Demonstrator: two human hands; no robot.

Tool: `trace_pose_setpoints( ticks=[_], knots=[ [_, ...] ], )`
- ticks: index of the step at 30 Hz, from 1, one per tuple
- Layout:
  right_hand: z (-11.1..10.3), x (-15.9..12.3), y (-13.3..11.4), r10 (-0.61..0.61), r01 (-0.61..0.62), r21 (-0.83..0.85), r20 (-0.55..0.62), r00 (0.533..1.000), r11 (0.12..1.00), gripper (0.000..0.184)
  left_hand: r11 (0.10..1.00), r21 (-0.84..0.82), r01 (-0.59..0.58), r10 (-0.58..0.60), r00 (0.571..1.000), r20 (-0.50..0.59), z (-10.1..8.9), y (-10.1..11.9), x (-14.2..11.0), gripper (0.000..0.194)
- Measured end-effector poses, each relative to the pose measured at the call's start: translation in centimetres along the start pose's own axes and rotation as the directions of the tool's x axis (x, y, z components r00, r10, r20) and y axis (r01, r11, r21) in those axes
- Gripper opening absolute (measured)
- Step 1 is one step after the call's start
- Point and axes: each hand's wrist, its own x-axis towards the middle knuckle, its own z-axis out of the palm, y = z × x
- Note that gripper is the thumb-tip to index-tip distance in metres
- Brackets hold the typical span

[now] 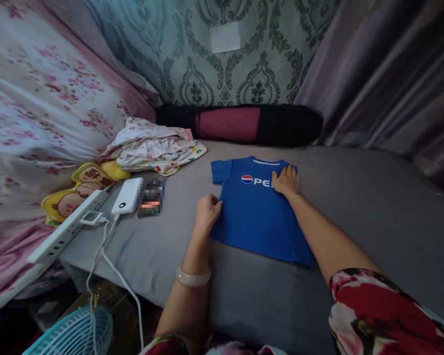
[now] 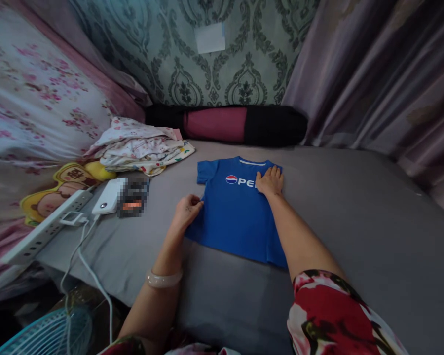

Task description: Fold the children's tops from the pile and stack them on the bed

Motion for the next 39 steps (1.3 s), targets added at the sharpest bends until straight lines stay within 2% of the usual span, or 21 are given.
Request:
trace_pose_setpoints(
  ticks=[6,9,11,13,16,20,22,24,27,30,34,37,39],
  knots=[
    [-1.4,0.3,-0.9,0.041,-0.043,0.034,0.053,0.998,0.998,0.064,0.998,-0.027,0.062,-0.061,0.997,0.04,-1.3,0.1,-0.7,0.006],
    [-2.8,0.1,-2.7,-0.006,0.008,0.048,-0.038,0.999,0.999,0.054,0.996,-0.009,0.086,-0.085,0.994,0.064,-1.7,0.4,-0.9,0.01],
    [-3.6,-0.4,-5.0,-0.114,0.121,0.068,-0.1,0.988,0.99,0.043,0.995,0.009,0.1,-0.1,0.991,0.084,-1.9,0.6,-1.0,0.012],
    [-4.1,-1.0,-8.1,-0.193,0.201,0.104,-0.089,0.977,0.974,0.037,0.994,0.031,0.106,-0.108,0.99,0.095,-2.1,0.7,-1.1,0.013],
    [-4.2,-2.1,-13.2,-0.303,0.278,0.259,0.065,0.951,0.925,0.035,0.992,0.051,0.113,-0.118,0.988,0.1,-2.1,0.6,-1.0,0.012],
    [-3.4,-3.2,-18.7,-0.344,0.269,0.364,0.157,0.926,0.892,0.032,0.993,0.063,0.1,-0.106,0.988,0.109,-2.0,0.4,-0.9,0.01],
    [-2.8,-3.7,-20.5,-0.355,0.269,0.371,0.188,0.916,0.889,0.032,0.994,0.076,0.084,-0.091,0.991,0.099,-1.9,0.4,-1.0,0.011],
    [-2.1,-4.2,-21.6,-0.347,0.261,0.352,0.208,0.915,0.899,0.039,0.993,0.091,0.078,-0.086,0.992,0.094,-2.0,0.6,-1.0,0.011],
    [-1.2,-4.6,-22.5,-0.296,0.216,0.343,0.201,0.934,0.914,0.051,0.99,0.105,0.096,-0.107,0.99,0.097,-2.1,1.0,-1.2,0.011],
    [-0.6,-4.5,-22.6,-0.254,0.144,0.459,0.187,0.949,0.877,0.043,0.991,0.089,0.101,-0.108,0.991,0.073,-2.0,1.1,-1.2,0.011],
    [-0.4,-2.9,-21.6,-0.212,0.054,0.579,0.209,0.955,0.814,0.025,0.995,0.042,0.092,-0.095,0.994,0.059,-1.7,0.6,-1.0,0.011],
    [-0.5,-1.2,-20.0,-0.164,-0.023,0.678,0.211,0.964,0.735,0.012,0.995,0.014,0.104,-0.104,0.993,0.057,-1.5,0.3,-0.9,0.007],
    [-0.8,-0.3,-18.5,-0.109,-0.091,0.768,0.206,0.972,0.634,0.012,0.995,0.016,0.098,-0.099,0.992,0.076,-1.6,0.2,-0.9,0.005]
  ],
)
